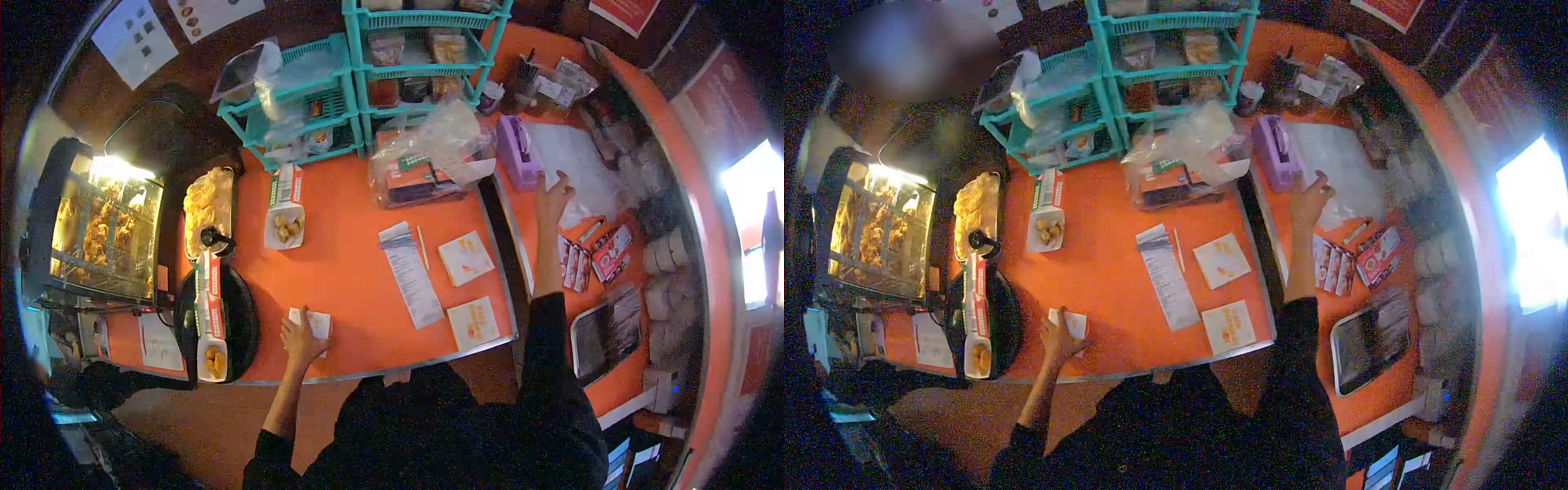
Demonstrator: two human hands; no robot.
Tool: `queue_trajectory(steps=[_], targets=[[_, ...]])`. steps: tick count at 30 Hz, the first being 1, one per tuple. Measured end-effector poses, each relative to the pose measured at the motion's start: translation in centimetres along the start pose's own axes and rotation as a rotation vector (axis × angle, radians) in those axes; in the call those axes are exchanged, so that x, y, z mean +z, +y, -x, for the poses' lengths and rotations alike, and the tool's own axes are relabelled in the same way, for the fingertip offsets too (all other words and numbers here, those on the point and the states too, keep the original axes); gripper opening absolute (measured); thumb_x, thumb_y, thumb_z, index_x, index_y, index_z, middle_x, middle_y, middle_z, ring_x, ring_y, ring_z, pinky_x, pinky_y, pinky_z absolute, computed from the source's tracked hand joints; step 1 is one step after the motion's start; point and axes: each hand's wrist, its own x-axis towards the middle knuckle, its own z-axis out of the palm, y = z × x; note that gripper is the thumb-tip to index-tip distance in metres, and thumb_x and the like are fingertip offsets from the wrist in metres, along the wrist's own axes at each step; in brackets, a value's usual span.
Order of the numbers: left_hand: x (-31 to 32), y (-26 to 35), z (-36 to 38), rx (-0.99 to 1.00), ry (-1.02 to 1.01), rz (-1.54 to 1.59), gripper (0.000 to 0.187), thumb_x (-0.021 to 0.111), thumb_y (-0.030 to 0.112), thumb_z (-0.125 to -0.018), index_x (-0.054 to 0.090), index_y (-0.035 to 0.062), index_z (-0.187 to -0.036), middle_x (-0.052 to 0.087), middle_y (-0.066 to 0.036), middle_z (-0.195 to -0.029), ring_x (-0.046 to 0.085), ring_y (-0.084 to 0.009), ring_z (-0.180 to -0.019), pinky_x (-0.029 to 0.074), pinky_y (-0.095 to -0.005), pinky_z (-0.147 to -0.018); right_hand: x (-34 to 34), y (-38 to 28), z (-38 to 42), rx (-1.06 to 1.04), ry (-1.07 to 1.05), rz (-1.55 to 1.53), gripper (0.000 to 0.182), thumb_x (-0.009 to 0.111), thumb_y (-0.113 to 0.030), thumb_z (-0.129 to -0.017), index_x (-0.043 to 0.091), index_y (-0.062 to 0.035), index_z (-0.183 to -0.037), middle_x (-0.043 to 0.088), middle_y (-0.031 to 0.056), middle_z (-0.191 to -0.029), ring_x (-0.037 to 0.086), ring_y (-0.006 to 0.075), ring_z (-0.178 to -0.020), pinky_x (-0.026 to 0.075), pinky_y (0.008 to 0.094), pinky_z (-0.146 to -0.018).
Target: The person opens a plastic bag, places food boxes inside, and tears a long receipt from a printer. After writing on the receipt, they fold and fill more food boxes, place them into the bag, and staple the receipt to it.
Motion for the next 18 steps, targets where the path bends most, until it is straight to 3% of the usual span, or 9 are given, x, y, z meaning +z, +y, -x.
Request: queue_trajectory(steps=[1,3,5,8,11,13,14,16,18], targets=[[-2.3,2.1,-0.5,-0.129,-0.117,0.051,0.106,0.081,0.045,-0.051,0.03,0.0228,-0.141,0.034,-0.033,-0.125,0.044,-0.0518,-0.11,0.04,-0.0579,-0.09,1.1,0.7,-2.8,0.003,0.002,-0.007,0.048,0.061,-0.032,-0.085,0.049,0.0006,-0.118,0.053,0.0233,-0.1,0.055,0.0318,-0.089,0.046,0.0409,-0.078],[-2.2,3.2,-1.5,-0.217,-0.152,0.08,0.105,0.081,0.043,-0.051,0.031,0.0234,-0.141,0.032,-0.033,-0.128,0.043,-0.0519,-0.111,0.04,-0.058,-0.089,3.1,2.0,-6.9,0.278,-0.841,-0.249,0.036,0.059,-0.026,-0.087,0.063,0.0026,-0.109,0.066,0.0205,-0.1,0.062,0.0289,-0.088,0.049,0.04,-0.072],[-2.3,4.3,-1.9,-0.321,-0.192,0.111,0.104,0.081,0.041,-0.052,0.031,0.0239,-0.141,0.03,-0.033,-0.13,0.042,-0.052,-0.113,0.041,-0.0582,-0.089,5.8,4.4,-7.9,0.319,-0.872,-0.416,0.029,0.059,-0.024,-0.087,0.066,0.0017,-0.098,0.067,0.0136,-0.087,0.061,0.0249,-0.08,0.048,0.0378,-0.07],[-1.9,5.2,-2.5,-0.48,-0.236,0.106,0.104,0.079,0.046,-0.054,0.029,0.027,-0.143,0.03,-0.032,-0.131,0.043,-0.0505,-0.114,0.04,-0.0586,-0.089,3.0,3.1,-7.1,0.431,-0.861,-0.857,0.024,0.057,-0.031,-0.088,0.066,-0.0091,-0.08,0.049,-0.0045,-0.062,0.044,0.0074,-0.054,0.035,0.025,-0.05],[1.3,4.2,-3.4,-0.54,-0.037,-0.076,0.101,0.078,0.049,-0.055,0.029,0.0276,-0.141,0.032,-0.029,-0.126,0.044,-0.0466,-0.112,0.041,-0.0572,-0.086,3.5,8.1,-4.7,0.444,-0.842,-1.241,0.02,0.06,-0.026,-0.088,0.064,-0.0084,-0.081,0.047,-0.0056,-0.062,0.042,0.005,-0.056,0.033,0.0228,-0.051],[0.1,5.9,-4.5,-0.611,-0.02,0.006,0.095,0.079,0.047,-0.055,0.033,0.0264,-0.136,0.034,-0.029,-0.128,0.045,-0.0477,-0.111,0.042,-0.0557,-0.085,8.7,14.4,-2.2,-0.016,-0.743,-0.466,0.018,0.062,-0.024,-0.087,0.063,-0.0068,-0.089,0.055,0.0013,-0.075,0.052,0.0129,-0.065,0.042,0.03,-0.057],[-0.6,6.7,-5.0,-0.628,-0.02,0.0,0.095,0.079,0.047,-0.055,0.033,0.0264,-0.136,0.034,-0.029,-0.128,0.045,-0.0477,-0.111,0.042,-0.0557,-0.085,8.4,13.4,-2.0,-0.02,-0.757,-0.476,0.018,0.062,-0.024,-0.087,0.063,-0.0068,-0.089,0.055,0.0013,-0.075,0.052,0.0129,-0.065,0.042,0.03,-0.057],[-2.3,8.0,-5.4,-0.652,-0.046,0.204,0.092,0.081,0.044,-0.054,0.035,0.0193,-0.129,0.042,-0.028,-0.122,0.048,-0.0439,-0.112,0.042,-0.0581,-0.084,5.6,8.5,-2.5,-0.282,-0.422,-0.187,0.019,0.063,-0.021,-0.082,0.062,-0.0038,-0.091,0.056,0.0133,-0.089,0.058,0.0274,-0.069,0.048,0.0392,-0.065],[-1.3,8.2,-5.6,-0.37,0.073,0.752,0.088,0.081,0.039,-0.057,0.033,0.0128,-0.126,0.049,-0.023,-0.111,0.055,-0.036,-0.103,0.047,-0.0543,-0.076,1.8,3.4,-3.4,-0.234,-0.362,0.04,0.021,0.062,-0.02,-0.081,0.062,-0.0029,-0.093,0.056,0.0198,-0.097,0.06,0.0366,-0.075,0.051,0.0456,-0.071]])
